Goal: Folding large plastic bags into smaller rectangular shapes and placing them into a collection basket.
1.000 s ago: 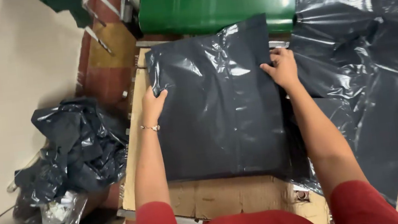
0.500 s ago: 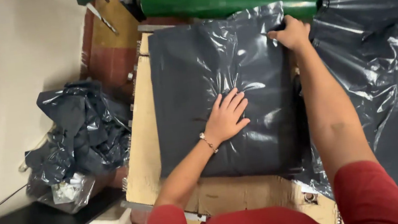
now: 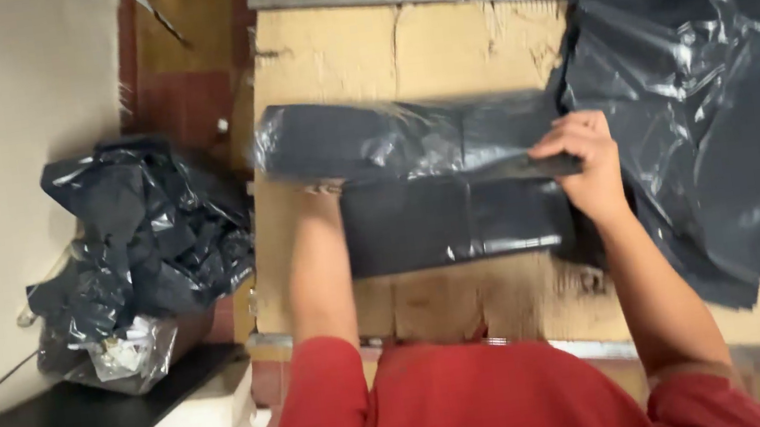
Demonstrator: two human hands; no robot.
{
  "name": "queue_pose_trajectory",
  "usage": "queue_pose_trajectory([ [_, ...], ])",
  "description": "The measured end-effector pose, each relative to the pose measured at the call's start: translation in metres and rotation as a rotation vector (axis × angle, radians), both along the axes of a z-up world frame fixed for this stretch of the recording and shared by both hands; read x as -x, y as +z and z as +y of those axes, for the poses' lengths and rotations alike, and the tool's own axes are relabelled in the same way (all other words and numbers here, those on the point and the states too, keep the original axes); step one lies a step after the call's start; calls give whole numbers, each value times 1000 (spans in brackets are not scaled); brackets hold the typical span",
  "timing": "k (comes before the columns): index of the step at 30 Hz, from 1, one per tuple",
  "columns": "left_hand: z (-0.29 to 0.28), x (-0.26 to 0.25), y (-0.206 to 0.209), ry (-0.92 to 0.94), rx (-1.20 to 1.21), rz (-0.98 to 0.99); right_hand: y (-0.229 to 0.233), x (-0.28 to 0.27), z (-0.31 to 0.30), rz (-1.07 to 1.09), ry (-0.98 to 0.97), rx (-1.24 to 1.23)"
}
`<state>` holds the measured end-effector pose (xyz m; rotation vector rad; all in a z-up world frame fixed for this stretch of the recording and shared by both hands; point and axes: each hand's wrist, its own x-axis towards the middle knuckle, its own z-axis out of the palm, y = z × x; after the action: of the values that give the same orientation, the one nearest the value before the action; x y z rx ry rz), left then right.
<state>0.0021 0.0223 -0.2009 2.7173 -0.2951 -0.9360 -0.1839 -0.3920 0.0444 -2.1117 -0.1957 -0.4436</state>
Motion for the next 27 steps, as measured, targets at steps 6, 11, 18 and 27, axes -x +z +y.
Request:
queue_pose_trajectory([
  [6, 70, -1, 7, 1021, 375, -186, -72, 90, -6, -7, -49, 278],
  [11, 25, 89, 127, 972, 787, -302, -90, 109, -16, 264, -60, 696],
  [18, -150, 148, 159, -19, 135, -894, -47, -8, 116, -13, -47, 477],
  [27, -23, 225, 176, -238, 146, -417, -101, -6, 72, 132, -89, 785],
])
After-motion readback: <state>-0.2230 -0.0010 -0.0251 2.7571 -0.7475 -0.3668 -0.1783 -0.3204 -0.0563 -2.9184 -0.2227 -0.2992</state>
